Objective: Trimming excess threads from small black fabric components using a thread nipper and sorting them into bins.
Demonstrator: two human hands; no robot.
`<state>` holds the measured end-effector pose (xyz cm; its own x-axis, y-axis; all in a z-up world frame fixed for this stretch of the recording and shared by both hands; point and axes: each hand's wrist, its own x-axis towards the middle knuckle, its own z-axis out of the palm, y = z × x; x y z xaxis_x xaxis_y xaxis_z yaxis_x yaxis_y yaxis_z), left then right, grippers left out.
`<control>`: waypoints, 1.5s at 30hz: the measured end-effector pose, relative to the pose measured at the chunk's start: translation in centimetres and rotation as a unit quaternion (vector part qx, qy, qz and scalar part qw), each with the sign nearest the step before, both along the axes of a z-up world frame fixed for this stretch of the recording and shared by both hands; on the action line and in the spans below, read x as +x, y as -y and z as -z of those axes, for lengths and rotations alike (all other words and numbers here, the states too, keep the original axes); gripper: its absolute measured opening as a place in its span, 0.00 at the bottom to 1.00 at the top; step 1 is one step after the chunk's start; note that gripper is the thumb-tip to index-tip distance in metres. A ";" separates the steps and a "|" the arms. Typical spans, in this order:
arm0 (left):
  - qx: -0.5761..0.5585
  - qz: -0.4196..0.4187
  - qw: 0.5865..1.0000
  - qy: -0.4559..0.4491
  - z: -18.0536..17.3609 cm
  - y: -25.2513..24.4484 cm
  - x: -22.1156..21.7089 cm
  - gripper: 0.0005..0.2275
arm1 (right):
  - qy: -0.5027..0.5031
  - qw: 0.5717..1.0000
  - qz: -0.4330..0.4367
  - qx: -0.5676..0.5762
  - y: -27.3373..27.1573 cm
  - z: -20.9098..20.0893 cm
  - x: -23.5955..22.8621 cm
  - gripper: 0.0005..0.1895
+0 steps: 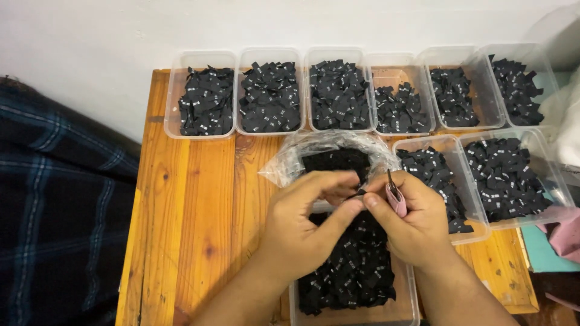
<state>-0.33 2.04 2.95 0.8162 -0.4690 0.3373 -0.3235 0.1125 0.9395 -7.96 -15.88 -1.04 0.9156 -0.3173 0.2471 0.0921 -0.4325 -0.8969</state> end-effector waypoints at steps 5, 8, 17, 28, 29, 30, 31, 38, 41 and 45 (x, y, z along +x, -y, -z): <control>-0.005 -0.011 1.000 0.004 0.9 0.0 0.1 0.05 | -0.021 0.999 0.003 -0.024 0.1 0.1 -0.1 0.05; -0.008 -0.017 1.000 -0.025 1.0 0.0 0.1 0.05 | -0.049 0.997 0.006 -0.059 0.2 0.3 -0.5 0.10; -0.101 -0.007 0.991 -0.091 1.3 0.0 0.0 0.03 | -0.049 0.992 -0.089 -0.075 0.0 -0.6 -0.4 0.22; -0.083 0.003 0.995 -0.059 0.9 -0.2 -0.1 0.03 | -0.031 0.985 -0.129 -0.110 0.1 -0.6 -0.3 0.19; -0.078 -0.002 0.996 -0.051 0.8 -0.2 -0.1 0.02 | -0.029 0.985 -0.129 -0.114 0.1 -0.6 -0.3 0.19; -0.074 -0.008 0.996 -0.043 0.7 -0.2 -0.1 0.02 | -0.026 0.984 -0.129 -0.117 0.1 -0.6 -0.3 0.19; -0.074 -0.008 0.996 -0.044 0.8 -0.2 -0.1 0.02 | -0.027 0.984 -0.129 -0.117 0.1 -0.5 -0.3 0.19; -0.074 -0.005 0.996 -0.039 0.9 -0.2 0.0 0.02 | -0.037 0.983 -0.132 -0.119 0.0 -0.7 -0.2 0.19; -0.078 -0.005 0.996 -0.034 0.9 -0.1 0.0 0.02 | -0.038 0.983 -0.131 -0.121 0.0 -0.7 -0.2 0.18; -0.078 -0.005 0.996 -0.034 1.0 -0.1 0.0 0.02 | -0.029 0.984 -0.136 -0.114 0.0 -0.8 -0.2 0.18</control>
